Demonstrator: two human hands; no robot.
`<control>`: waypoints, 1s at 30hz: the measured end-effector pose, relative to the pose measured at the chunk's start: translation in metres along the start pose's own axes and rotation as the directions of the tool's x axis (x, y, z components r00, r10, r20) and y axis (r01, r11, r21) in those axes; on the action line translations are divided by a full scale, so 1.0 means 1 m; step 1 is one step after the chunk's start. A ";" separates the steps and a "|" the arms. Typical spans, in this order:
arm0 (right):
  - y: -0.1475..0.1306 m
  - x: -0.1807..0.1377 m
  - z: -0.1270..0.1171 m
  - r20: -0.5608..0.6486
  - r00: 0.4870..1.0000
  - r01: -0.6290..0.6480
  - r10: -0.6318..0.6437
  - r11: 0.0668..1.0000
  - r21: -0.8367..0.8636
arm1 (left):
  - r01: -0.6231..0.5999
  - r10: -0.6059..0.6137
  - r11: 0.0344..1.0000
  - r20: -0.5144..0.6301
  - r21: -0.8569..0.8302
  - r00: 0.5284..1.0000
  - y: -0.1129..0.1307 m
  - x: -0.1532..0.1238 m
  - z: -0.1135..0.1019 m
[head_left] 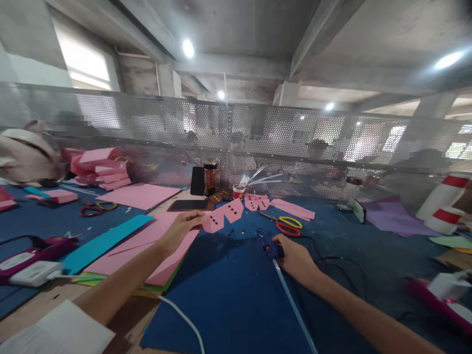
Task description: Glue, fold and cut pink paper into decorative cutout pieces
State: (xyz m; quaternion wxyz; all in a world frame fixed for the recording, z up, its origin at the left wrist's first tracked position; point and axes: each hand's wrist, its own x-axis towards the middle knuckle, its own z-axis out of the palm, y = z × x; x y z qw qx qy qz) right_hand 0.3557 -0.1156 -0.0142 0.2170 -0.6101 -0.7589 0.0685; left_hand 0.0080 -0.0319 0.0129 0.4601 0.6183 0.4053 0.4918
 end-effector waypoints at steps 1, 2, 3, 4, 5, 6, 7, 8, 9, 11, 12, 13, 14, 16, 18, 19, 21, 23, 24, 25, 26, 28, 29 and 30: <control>0.000 0.002 0.000 0.026 1.000 -0.013 0.013 1.000 0.000 | -0.006 0.006 1.000 0.006 0.009 1.000 0.001 -0.001 0.000; 0.001 0.003 0.001 0.046 0.999 -0.018 0.017 1.000 0.007 | -0.013 0.013 1.000 0.011 0.018 1.000 0.001 -0.001 0.000; 0.001 0.005 0.001 0.060 0.998 -0.019 0.017 1.000 0.019 | -0.020 0.019 0.999 0.016 0.027 1.000 0.002 -0.002 0.001; 0.001 0.006 0.001 0.071 0.997 -0.016 0.013 0.999 0.033 | -0.026 0.025 0.999 0.023 0.035 0.999 0.002 -0.002 0.001; 0.002 0.007 0.001 0.078 0.997 -0.013 0.009 0.999 0.045 | -0.032 0.031 0.999 0.030 0.043 0.999 0.003 -0.003 0.002; 0.002 0.007 0.000 0.084 0.996 -0.008 0.004 0.999 0.054 | -0.038 0.036 0.998 0.040 0.051 0.999 0.003 -0.004 0.003; 0.002 0.006 -0.001 0.089 0.996 -0.001 -0.005 0.998 0.062 | -0.044 0.041 0.997 0.050 0.057 0.998 0.004 -0.004 0.004; 0.002 0.006 -0.002 0.093 0.996 0.010 -0.016 0.998 0.070 | -0.049 0.045 0.997 0.060 0.064 0.997 0.005 -0.005 0.006; 0.003 0.005 -0.004 0.095 0.995 0.021 -0.029 0.997 0.078 | -0.053 0.048 0.996 0.070 0.070 0.996 0.006 -0.006 0.007; 0.003 0.004 -0.007 0.098 0.994 0.040 -0.049 0.995 0.093 | -0.059 0.052 0.995 0.088 0.078 0.995 0.008 -0.007 0.010; 0.004 0.003 -0.008 0.100 0.993 0.045 -0.055 0.994 0.097 | -0.062 0.054 0.995 0.095 0.082 0.994 0.009 -0.008 0.010; 0.004 0.004 -0.008 0.101 0.993 0.047 -0.057 0.994 0.099 | -0.063 0.055 0.994 0.100 0.084 0.993 0.010 -0.008 0.011; 0.005 0.004 -0.008 0.103 0.993 0.049 -0.060 0.994 0.098 | -0.065 0.056 0.994 0.104 0.087 0.993 0.010 -0.009 0.011; 0.007 0.005 -0.007 0.102 0.992 0.059 -0.070 0.993 0.101 | -0.067 0.058 0.994 0.106 0.090 0.993 0.010 -0.009 0.010; 0.009 0.007 -0.005 0.102 0.992 0.067 -0.078 0.992 0.108 | -0.067 0.057 0.993 0.109 0.094 0.992 0.009 -0.009 0.009; 0.009 0.007 -0.004 0.103 0.992 0.067 -0.079 0.991 0.112 | -0.066 0.056 0.993 0.112 0.097 0.992 0.008 -0.008 0.009; 0.011 0.008 -0.002 0.108 0.992 0.057 -0.070 0.992 0.114 | -0.065 0.053 0.992 0.116 0.105 0.992 0.007 -0.008 0.009; 0.012 0.008 -0.002 0.113 0.992 0.049 -0.061 0.992 0.113 | -0.065 0.051 0.991 0.120 0.116 0.991 0.006 -0.008 0.009; 0.013 0.008 -0.002 0.113 0.992 0.049 -0.061 0.993 0.112 | -0.066 0.051 0.990 0.122 0.121 0.991 0.006 -0.008 0.010; 0.014 0.009 -0.002 0.109 0.992 0.051 -0.063 0.993 0.107 | -0.068 0.052 0.990 0.124 0.127 0.991 0.006 -0.007 0.010; 0.015 0.009 -0.002 0.102 0.993 0.056 -0.066 0.993 0.099 | -0.071 0.054 0.988 0.126 0.134 0.991 0.005 -0.007 0.010; 0.017 0.010 -0.002 0.092 0.993 0.070 -0.078 0.994 0.080 | -0.076 0.056 0.986 0.130 0.149 0.990 0.006 -0.006 0.011; 0.018 0.010 -0.002 0.089 0.992 0.079 -0.085 0.994 0.070 | -0.077 0.057 0.985 0.132 0.156 0.990 0.006 -0.006 0.012; 0.018 0.010 -0.002 0.088 0.992 0.089 -0.094 0.994 0.060 | -0.079 0.058 0.983 0.133 0.163 0.989 0.007 -0.006 0.013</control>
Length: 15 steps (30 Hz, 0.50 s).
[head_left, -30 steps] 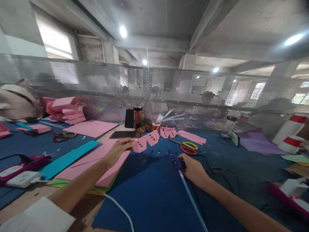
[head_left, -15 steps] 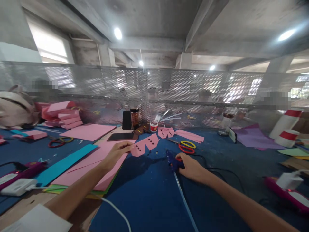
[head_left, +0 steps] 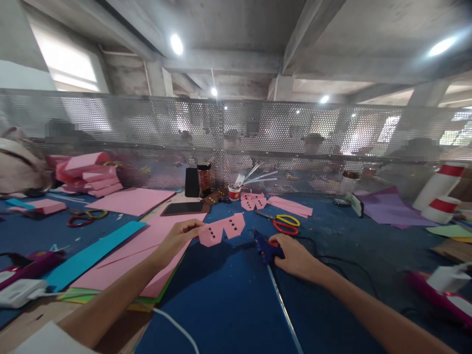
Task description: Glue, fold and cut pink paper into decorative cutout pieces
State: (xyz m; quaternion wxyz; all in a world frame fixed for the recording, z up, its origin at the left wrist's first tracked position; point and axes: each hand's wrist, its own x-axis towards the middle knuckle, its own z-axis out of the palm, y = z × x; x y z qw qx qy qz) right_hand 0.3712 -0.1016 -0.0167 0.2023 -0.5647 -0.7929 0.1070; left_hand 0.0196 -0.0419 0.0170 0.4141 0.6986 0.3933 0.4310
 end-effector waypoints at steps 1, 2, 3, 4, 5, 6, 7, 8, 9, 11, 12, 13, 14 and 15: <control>0.000 0.000 0.000 0.001 1.000 0.011 -0.011 1.000 -0.012 | -0.002 0.002 1.000 0.001 0.006 1.000 0.001 0.000 0.001; 0.001 0.000 0.000 0.002 1.000 0.022 -0.022 0.999 -0.027 | -0.005 0.005 1.000 0.001 0.012 1.000 0.002 -0.001 0.001; 0.001 0.001 0.001 0.001 1.000 0.030 -0.030 0.999 -0.045 | -0.009 0.009 1.000 0.000 0.016 1.000 0.003 -0.001 0.002; 0.001 0.001 0.001 0.002 0.999 0.036 -0.036 0.997 -0.064 | -0.013 0.013 1.000 0.000 0.021 1.000 0.004 -0.002 0.002; 0.001 0.000 0.001 0.006 0.999 0.040 -0.040 0.996 -0.081 | -0.017 0.017 1.000 0.001 0.025 1.000 0.005 -0.002 0.002; 0.002 0.000 0.000 0.013 0.999 0.042 -0.041 0.995 -0.093 | -0.020 0.020 0.999 0.002 0.028 1.000 0.005 -0.003 0.003; 0.002 0.000 0.000 0.022 0.999 0.041 -0.039 0.994 -0.102 | -0.024 0.024 0.999 0.004 0.032 1.000 0.006 -0.004 0.003; 0.002 -0.001 -0.001 0.033 0.999 0.040 -0.037 0.993 -0.110 | -0.031 0.030 0.999 0.005 0.038 1.000 0.007 -0.004 0.003; 0.002 -0.002 -0.003 0.044 0.998 0.040 -0.034 0.992 -0.123 | -0.038 0.038 0.998 0.007 0.050 0.999 0.008 -0.005 0.004; 0.000 -0.006 -0.009 0.049 0.998 0.036 -0.028 0.985 -0.167 | -0.063 0.063 0.994 0.007 0.093 0.998 0.009 -0.006 0.005; -0.001 -0.007 -0.013 0.039 0.999 0.033 -0.026 0.981 -0.193 | -0.082 0.082 0.989 0.007 0.122 0.997 0.011 -0.006 0.006; -0.003 -0.009 -0.017 0.016 0.999 0.033 -0.030 0.977 -0.212 | -0.104 0.105 0.983 0.003 0.151 0.994 0.012 -0.007 0.007; -0.006 -0.010 -0.021 -0.020 0.999 0.033 -0.038 0.976 -0.214 | -0.129 0.132 0.975 -0.003 0.179 0.991 0.014 -0.008 0.009; -0.009 -0.011 -0.025 -0.064 0.996 0.041 -0.055 0.980 -0.195 | -0.157 0.163 0.966 -0.010 0.207 0.987 0.016 -0.010 0.011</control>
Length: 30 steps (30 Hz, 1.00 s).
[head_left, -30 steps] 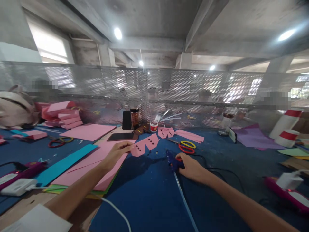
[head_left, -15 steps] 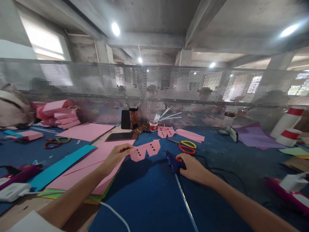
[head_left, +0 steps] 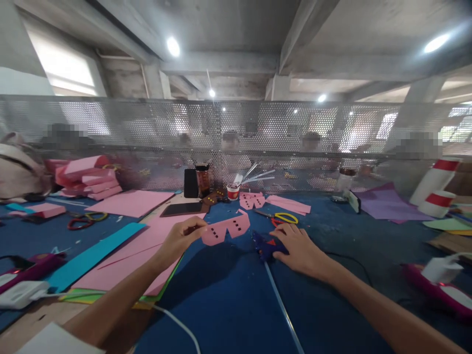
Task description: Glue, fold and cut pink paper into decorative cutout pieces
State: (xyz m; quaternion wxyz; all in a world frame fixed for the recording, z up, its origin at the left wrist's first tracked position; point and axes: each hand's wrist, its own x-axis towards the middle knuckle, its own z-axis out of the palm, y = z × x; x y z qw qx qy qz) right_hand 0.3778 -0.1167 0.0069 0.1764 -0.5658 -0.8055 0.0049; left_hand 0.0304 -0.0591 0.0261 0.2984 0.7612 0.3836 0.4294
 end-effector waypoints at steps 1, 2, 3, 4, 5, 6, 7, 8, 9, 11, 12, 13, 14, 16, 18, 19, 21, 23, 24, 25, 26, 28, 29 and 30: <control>-0.003 0.000 -0.004 -0.059 0.998 0.014 -0.011 0.999 0.046 | -0.036 0.037 0.999 -0.018 0.027 0.999 0.004 -0.001 0.002; -0.007 0.000 -0.008 -0.125 0.992 0.028 -0.014 0.993 0.116 | -0.076 0.078 0.996 -0.036 0.052 0.996 0.008 -0.003 0.004; -0.012 0.000 -0.011 -0.181 0.983 0.057 -0.020 0.977 0.204 | -0.122 0.126 0.989 -0.048 0.083 0.991 0.013 -0.004 0.007; -0.017 0.001 -0.014 -0.229 0.973 0.099 -0.029 0.950 0.297 | -0.183 0.190 0.977 -0.060 0.106 0.980 0.019 -0.006 0.009; -0.022 0.001 -0.016 -0.257 0.966 0.137 -0.038 0.914 0.381 | -0.238 0.246 0.963 -0.053 0.128 0.968 0.024 -0.008 0.011; -0.026 0.001 -0.018 -0.269 0.963 0.158 -0.037 0.880 0.448 | -0.288 0.296 0.945 -0.034 0.156 0.954 0.030 -0.010 0.014; -0.031 0.000 -0.019 -0.285 0.958 0.169 -0.023 0.849 0.501 | -0.329 0.336 0.927 -0.012 0.181 0.942 0.035 -0.013 0.016; -0.034 -0.001 -0.020 -0.291 0.957 0.164 0.002 0.822 0.545 | -0.360 0.368 0.911 -0.003 0.199 0.930 0.040 -0.015 0.018; -0.037 -0.001 -0.020 -0.296 0.955 0.159 0.026 0.798 0.582 | -0.380 0.386 0.901 0.009 0.210 0.922 0.043 -0.016 0.020; -0.040 -0.003 -0.020 -0.292 0.954 0.143 0.066 0.754 0.641 | -0.405 0.411 0.888 0.021 0.216 0.912 0.046 -0.019 0.024; -0.041 -0.003 -0.020 -0.286 0.955 0.137 0.081 0.735 0.664 | -0.412 0.417 0.886 0.025 0.214 0.909 0.046 -0.020 0.026; -0.042 -0.004 -0.019 -0.280 0.956 0.130 0.092 0.719 0.683 | -0.417 0.421 0.885 0.027 0.209 0.907 0.045 -0.021 0.027; -0.042 -0.004 -0.018 -0.275 0.956 0.126 0.102 0.705 0.698 | -0.419 0.422 0.885 0.030 0.203 0.906 0.044 -0.022 0.029; -0.042 -0.003 -0.016 -0.265 0.958 0.118 0.111 0.688 0.716 | -0.410 0.411 0.892 0.034 0.191 0.911 0.041 -0.022 0.031; -0.042 -0.003 -0.013 -0.256 0.961 0.112 0.108 0.692 0.713 | -0.390 0.390 0.902 0.039 0.187 0.920 0.038 -0.022 0.032; -0.042 -0.003 -0.011 -0.255 0.961 0.109 0.108 0.700 0.706 | -0.378 0.377 0.907 0.042 0.186 0.925 0.036 -0.021 0.032; -0.041 -0.002 -0.008 -0.269 0.956 0.106 0.119 0.713 0.693 | -0.353 0.350 0.918 0.048 0.182 0.935 0.033 -0.021 0.033; -0.039 -0.001 -0.005 -0.299 0.944 0.112 0.140 0.715 0.690 | -0.329 0.324 0.927 0.057 0.178 0.944 0.031 -0.020 0.033; -0.038 -0.001 -0.004 -0.318 0.937 0.123 0.143 0.717 0.686 | -0.317 0.311 0.931 0.065 0.179 0.948 0.030 -0.020 0.033; -0.037 0.000 -0.004 -0.338 0.931 0.140 0.137 0.722 0.678 | -0.310 0.301 0.934 0.075 0.180 0.951 0.029 -0.020 0.033; -0.036 0.000 -0.004 -0.356 0.927 0.160 0.120 0.733 0.662 | -0.307 0.297 0.935 0.085 0.179 0.951 0.028 -0.020 0.033; -0.035 0.000 -0.004 -0.384 0.921 0.200 0.068 0.763 0.615 | -0.313 0.299 0.934 0.103 0.174 0.949 0.027 -0.020 0.033; -0.035 0.001 -0.005 -0.391 0.919 0.213 0.044 0.779 0.590 | -0.317 0.301 0.933 0.110 0.172 0.947 0.027 -0.020 0.033; -0.035 0.001 -0.005 -0.394 0.919 0.221 0.026 0.793 0.568 | -0.319 0.303 0.932 0.115 0.170 0.946 0.026 -0.021 0.033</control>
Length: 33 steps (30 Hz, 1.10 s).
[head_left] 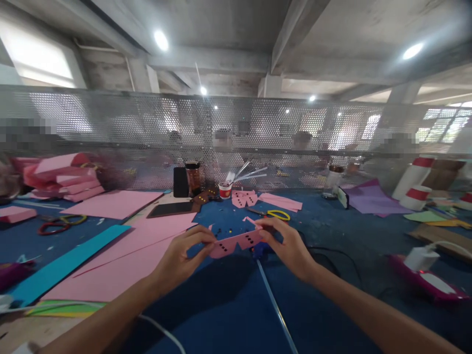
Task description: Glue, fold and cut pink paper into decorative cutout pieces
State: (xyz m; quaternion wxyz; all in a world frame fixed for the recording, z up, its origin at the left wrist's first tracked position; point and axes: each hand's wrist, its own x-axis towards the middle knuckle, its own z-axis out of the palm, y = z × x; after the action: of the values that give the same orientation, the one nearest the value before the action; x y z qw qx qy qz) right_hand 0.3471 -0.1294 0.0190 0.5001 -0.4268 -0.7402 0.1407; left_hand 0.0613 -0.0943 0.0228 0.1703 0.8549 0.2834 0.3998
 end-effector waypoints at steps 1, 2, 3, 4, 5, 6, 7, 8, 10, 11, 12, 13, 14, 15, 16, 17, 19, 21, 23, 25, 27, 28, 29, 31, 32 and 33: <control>0.000 0.000 0.000 0.004 1.000 0.012 -0.012 1.000 -0.018 | 0.001 -0.001 1.000 -0.001 0.000 1.000 0.000 0.000 0.000; 0.000 0.000 0.001 0.004 1.000 0.021 -0.021 0.999 -0.031 | 0.007 -0.007 1.000 -0.001 0.000 1.000 -0.001 0.000 0.000; 0.001 0.001 0.001 0.002 1.000 0.028 -0.028 0.999 -0.039 | 0.017 -0.017 1.000 -0.002 -0.002 1.000 -0.002 0.001 0.001; 0.001 0.001 0.002 0.002 0.999 0.034 -0.034 0.999 -0.043 | 0.028 -0.028 1.000 -0.006 -0.006 1.000 -0.003 0.001 0.001; 0.001 0.000 0.002 0.003 0.999 0.040 -0.040 0.998 -0.044 | 0.040 -0.040 0.999 -0.012 -0.012 0.999 -0.004 0.002 0.001; 0.001 0.000 0.002 0.006 0.999 0.045 -0.044 0.998 -0.046 | 0.052 -0.052 0.998 -0.017 -0.019 0.999 -0.005 0.002 0.001; 0.001 0.001 0.003 0.011 0.999 0.046 -0.046 0.998 -0.046 | 0.062 -0.062 0.998 -0.017 -0.027 0.998 -0.006 0.003 0.002; 0.001 0.001 0.003 0.018 0.999 0.044 -0.043 0.998 -0.043 | 0.068 -0.069 0.997 -0.015 -0.034 0.998 -0.007 0.004 0.002; -0.001 0.004 0.002 0.030 0.999 0.027 -0.026 0.999 -0.026 | 0.075 -0.075 0.996 -0.005 -0.043 0.997 -0.009 0.004 0.002; -0.001 0.006 0.001 0.036 0.999 0.008 -0.007 1.000 -0.013 | 0.073 -0.073 0.996 0.002 -0.045 0.997 -0.010 0.004 0.002; 0.000 0.010 0.000 0.040 0.999 -0.018 0.018 1.000 0.005 | 0.071 -0.070 0.996 0.008 -0.046 0.997 -0.011 0.004 0.002; 0.001 0.014 -0.001 0.046 0.998 -0.050 0.049 0.998 0.023 | 0.068 -0.068 0.997 0.015 -0.048 0.998 -0.011 0.003 0.002; 0.003 0.019 -0.002 0.059 0.995 -0.089 0.086 0.995 0.043 | 0.064 -0.063 0.997 0.020 -0.050 0.998 -0.011 0.003 0.002; 0.005 0.025 -0.003 0.071 0.990 -0.124 0.120 0.990 0.069 | 0.060 -0.058 0.997 0.027 -0.055 0.998 -0.011 0.002 0.001; 0.008 0.030 -0.004 0.107 0.983 -0.157 0.148 0.984 0.083 | 0.054 -0.052 0.997 0.032 -0.063 0.998 -0.011 0.001 0.001; 0.011 0.035 -0.004 0.142 0.976 -0.182 0.168 0.979 0.093 | 0.048 -0.046 0.996 0.036 -0.071 0.998 -0.011 0.001 0.001; 0.015 0.043 -0.002 0.244 0.940 -0.272 0.238 0.955 0.118 | 0.039 -0.036 0.996 0.039 -0.084 0.999 -0.011 0.000 0.001; 0.018 0.046 0.000 0.347 0.882 -0.408 0.318 0.885 0.224 | 0.038 -0.035 0.996 0.039 -0.086 0.999 -0.010 0.000 0.001; 0.020 0.046 0.002 0.427 0.825 -0.529 0.371 0.773 0.351 | 0.038 -0.035 0.996 0.036 -0.082 0.999 -0.008 -0.001 0.001; 0.021 0.045 0.003 0.484 0.785 -0.603 0.387 0.657 0.453 | 0.036 -0.033 0.995 0.035 -0.088 0.999 -0.006 -0.001 0.001; 0.023 0.043 0.003 0.524 0.763 -0.637 0.378 0.573 0.515 | 0.040 -0.037 0.994 0.038 -0.098 0.999 -0.004 -0.001 0.001; 0.023 0.043 0.003 0.538 0.757 -0.647 0.371 0.546 0.532 | 0.044 -0.040 0.994 0.040 -0.102 0.998 -0.004 -0.002 0.001; 0.023 0.042 0.003 0.547 0.753 -0.652 0.366 0.528 0.544 | 0.049 -0.044 0.993 0.044 -0.104 0.998 -0.004 -0.002 0.000; 0.022 0.041 0.002 0.552 0.754 -0.652 0.357 0.510 0.560 | 0.054 -0.048 0.993 0.054 -0.105 0.997 -0.003 -0.002 0.000; 0.022 0.041 0.001 0.551 0.756 -0.650 0.354 0.504 0.568 | 0.052 -0.046 0.993 0.057 -0.108 0.997 -0.003 -0.002 0.000; 0.021 0.040 0.001 0.548 0.758 -0.648 0.352 0.498 0.576 | 0.049 -0.043 0.992 0.059 -0.112 0.997 -0.003 -0.003 0.000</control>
State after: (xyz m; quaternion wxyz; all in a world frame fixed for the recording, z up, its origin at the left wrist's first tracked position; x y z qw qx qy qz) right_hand 0.3513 -0.0853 0.0298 0.4188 -0.3519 -0.5346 0.6442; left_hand 0.0590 -0.0932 0.0193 0.2357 0.8479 0.2749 0.3871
